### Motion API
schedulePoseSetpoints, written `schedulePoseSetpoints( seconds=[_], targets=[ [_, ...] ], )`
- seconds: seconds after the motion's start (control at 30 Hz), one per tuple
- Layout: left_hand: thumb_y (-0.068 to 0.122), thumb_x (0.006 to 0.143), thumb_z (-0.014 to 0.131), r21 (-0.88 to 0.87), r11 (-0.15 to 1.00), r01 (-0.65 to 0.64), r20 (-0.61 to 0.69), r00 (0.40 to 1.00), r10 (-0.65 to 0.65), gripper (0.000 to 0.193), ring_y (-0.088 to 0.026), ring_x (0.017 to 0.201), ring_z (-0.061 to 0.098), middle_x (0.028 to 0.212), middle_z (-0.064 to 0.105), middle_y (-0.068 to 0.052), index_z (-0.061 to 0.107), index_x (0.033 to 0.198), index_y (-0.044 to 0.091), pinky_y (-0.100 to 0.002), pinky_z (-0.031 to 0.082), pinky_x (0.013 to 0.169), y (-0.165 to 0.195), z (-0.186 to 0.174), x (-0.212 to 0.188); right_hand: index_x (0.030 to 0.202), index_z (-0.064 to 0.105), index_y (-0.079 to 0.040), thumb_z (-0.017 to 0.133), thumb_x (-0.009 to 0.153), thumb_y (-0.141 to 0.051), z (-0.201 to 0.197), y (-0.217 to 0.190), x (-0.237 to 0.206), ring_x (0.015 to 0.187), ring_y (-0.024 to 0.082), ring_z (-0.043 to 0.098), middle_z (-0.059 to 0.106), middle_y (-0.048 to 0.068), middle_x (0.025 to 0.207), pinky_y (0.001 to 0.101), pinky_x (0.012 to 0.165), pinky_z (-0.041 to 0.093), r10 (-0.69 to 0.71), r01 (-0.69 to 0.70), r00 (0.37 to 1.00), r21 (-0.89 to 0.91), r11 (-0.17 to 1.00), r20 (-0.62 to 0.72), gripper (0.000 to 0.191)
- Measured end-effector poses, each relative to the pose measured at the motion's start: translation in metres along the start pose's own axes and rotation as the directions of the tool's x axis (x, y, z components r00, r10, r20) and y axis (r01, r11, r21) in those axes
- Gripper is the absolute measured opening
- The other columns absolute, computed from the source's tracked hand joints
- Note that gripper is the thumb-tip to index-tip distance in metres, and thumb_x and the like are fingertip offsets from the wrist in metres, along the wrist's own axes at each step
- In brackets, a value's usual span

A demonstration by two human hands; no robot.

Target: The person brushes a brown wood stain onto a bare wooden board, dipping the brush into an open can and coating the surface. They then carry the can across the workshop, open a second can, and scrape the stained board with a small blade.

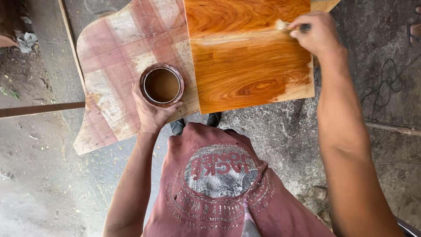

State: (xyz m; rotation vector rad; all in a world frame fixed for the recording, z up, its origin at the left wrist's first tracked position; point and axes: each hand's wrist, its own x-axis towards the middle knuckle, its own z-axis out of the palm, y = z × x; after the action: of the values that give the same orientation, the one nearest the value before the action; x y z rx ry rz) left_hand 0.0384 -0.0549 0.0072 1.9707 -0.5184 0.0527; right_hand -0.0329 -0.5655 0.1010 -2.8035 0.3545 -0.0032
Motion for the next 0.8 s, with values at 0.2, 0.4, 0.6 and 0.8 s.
schedulePoseSetpoints(
  seconds=[0.2,0.4,0.6,0.8],
  targets=[
    [0.035,0.066,0.104,-0.144,0.979,0.145,0.049,0.989,-0.139,0.121,-0.031,0.139,0.056,0.149,0.051,-0.018,0.029,0.153,-0.001,-0.044,0.048,0.120,0.002,0.008,0.000,0.106,0.076,-0.005,0.077,0.091,0.005,-0.006,0.034,-0.100,0.100,0.024,0.075,0.077,0.010,0.109,0.0361,0.088,0.058,0.284,-0.180,0.856,0.267,0.947,-0.431,0.018],
    [0.033,0.063,0.106,-0.055,0.998,0.017,0.021,1.000,-0.016,0.129,-0.032,0.142,0.053,0.151,0.047,-0.020,0.023,0.155,-0.002,-0.044,0.044,0.122,0.006,0.011,-0.007,0.098,0.077,-0.006,0.080,0.090,-0.001,0.030,-0.010,-0.180,0.095,0.024,0.074,0.078,0.010,0.099,0.0359,0.089,0.055,0.285,-0.250,0.873,0.138,0.958,-0.395,0.010],
    [0.035,0.058,0.107,-0.009,1.000,0.011,0.039,0.999,-0.011,0.129,-0.032,0.139,0.053,0.148,0.049,-0.019,0.026,0.152,-0.001,-0.044,0.044,0.121,0.006,0.012,-0.015,0.104,0.077,-0.009,0.075,0.094,-0.002,0.021,0.013,-0.159,0.094,0.020,0.075,0.078,0.010,0.104,0.0360,0.084,0.060,0.448,-0.359,0.782,0.275,0.892,-0.434,0.012],
    [0.035,0.061,0.107,0.005,0.997,0.074,0.040,0.996,-0.075,0.130,-0.031,0.140,0.052,0.149,0.048,-0.019,0.024,0.154,-0.002,-0.044,0.044,0.121,0.008,0.010,-0.018,0.105,0.079,-0.011,0.077,0.094,-0.001,-0.008,0.008,-0.108,0.095,0.026,0.073,0.077,0.011,0.107,0.0423,0.082,0.057,0.472,-0.396,0.838,0.291,0.871,-0.275,0.015]
  ],
)
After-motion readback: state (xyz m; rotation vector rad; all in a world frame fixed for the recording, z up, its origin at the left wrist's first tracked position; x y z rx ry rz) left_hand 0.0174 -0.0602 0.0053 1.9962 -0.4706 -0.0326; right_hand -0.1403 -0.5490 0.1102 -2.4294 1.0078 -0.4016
